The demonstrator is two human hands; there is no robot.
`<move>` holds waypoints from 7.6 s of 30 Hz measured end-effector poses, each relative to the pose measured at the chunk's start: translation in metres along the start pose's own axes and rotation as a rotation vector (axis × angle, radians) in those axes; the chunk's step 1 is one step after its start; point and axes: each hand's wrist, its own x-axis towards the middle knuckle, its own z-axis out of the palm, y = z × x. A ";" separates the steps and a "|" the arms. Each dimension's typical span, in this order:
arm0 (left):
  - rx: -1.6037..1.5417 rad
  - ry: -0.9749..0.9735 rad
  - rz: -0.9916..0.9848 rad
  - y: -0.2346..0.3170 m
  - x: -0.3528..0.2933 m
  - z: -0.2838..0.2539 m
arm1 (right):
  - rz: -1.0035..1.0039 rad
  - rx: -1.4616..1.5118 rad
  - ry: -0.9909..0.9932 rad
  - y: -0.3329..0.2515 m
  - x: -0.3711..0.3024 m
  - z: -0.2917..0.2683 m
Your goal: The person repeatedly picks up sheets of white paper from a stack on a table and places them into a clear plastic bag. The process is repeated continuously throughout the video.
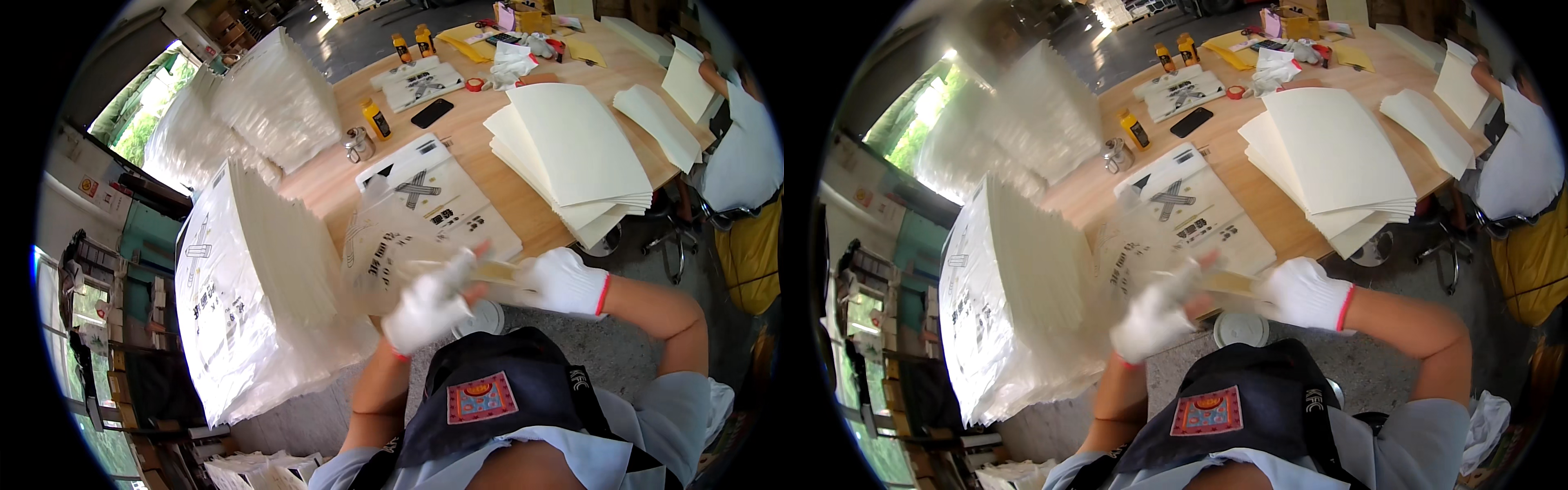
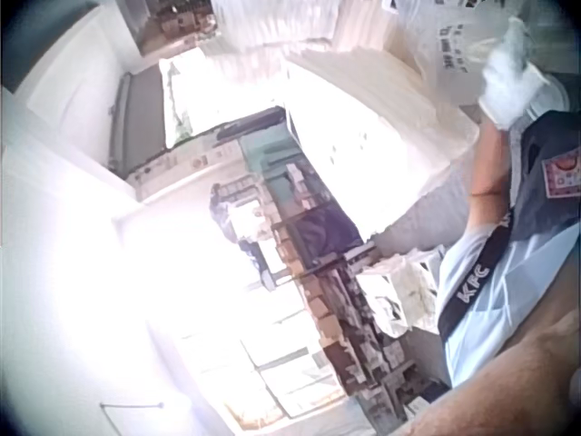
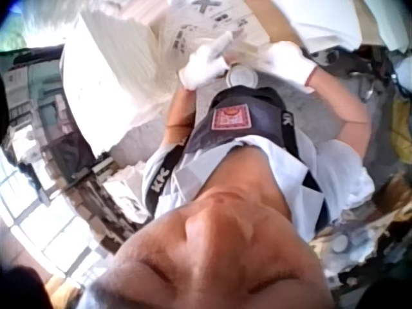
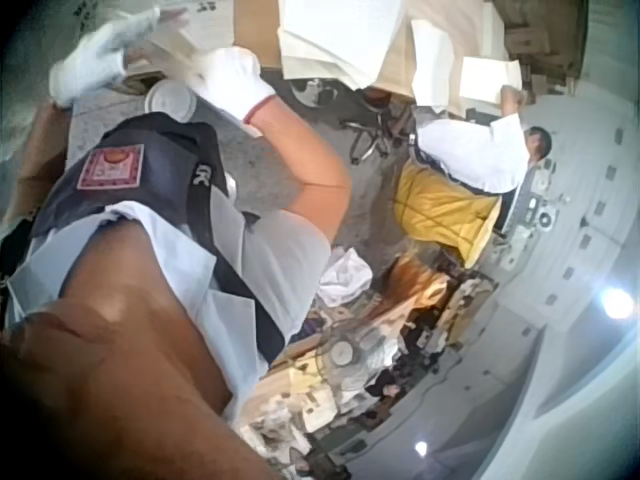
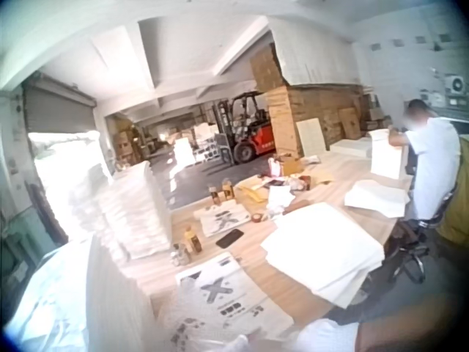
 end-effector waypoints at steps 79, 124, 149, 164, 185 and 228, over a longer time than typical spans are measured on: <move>-0.757 1.045 -0.999 -0.157 -0.204 0.117 | 0.584 1.509 -0.150 0.052 -0.014 0.237; 0.410 0.298 -0.396 -0.152 -0.027 0.075 | 0.396 0.762 -0.141 -0.006 0.022 0.182; -0.519 0.771 -0.149 -0.188 0.083 0.010 | 0.567 0.475 0.305 0.084 0.137 0.189; 0.237 0.023 0.321 -0.017 0.030 0.079 | 0.059 0.611 0.494 0.053 0.146 0.163; -0.463 0.207 -0.315 -0.117 0.055 0.102 | 0.253 -0.322 0.746 0.147 -0.014 0.047; -0.437 -0.067 -0.158 -0.020 -0.005 0.032 | 0.053 -0.015 0.033 0.015 0.015 0.011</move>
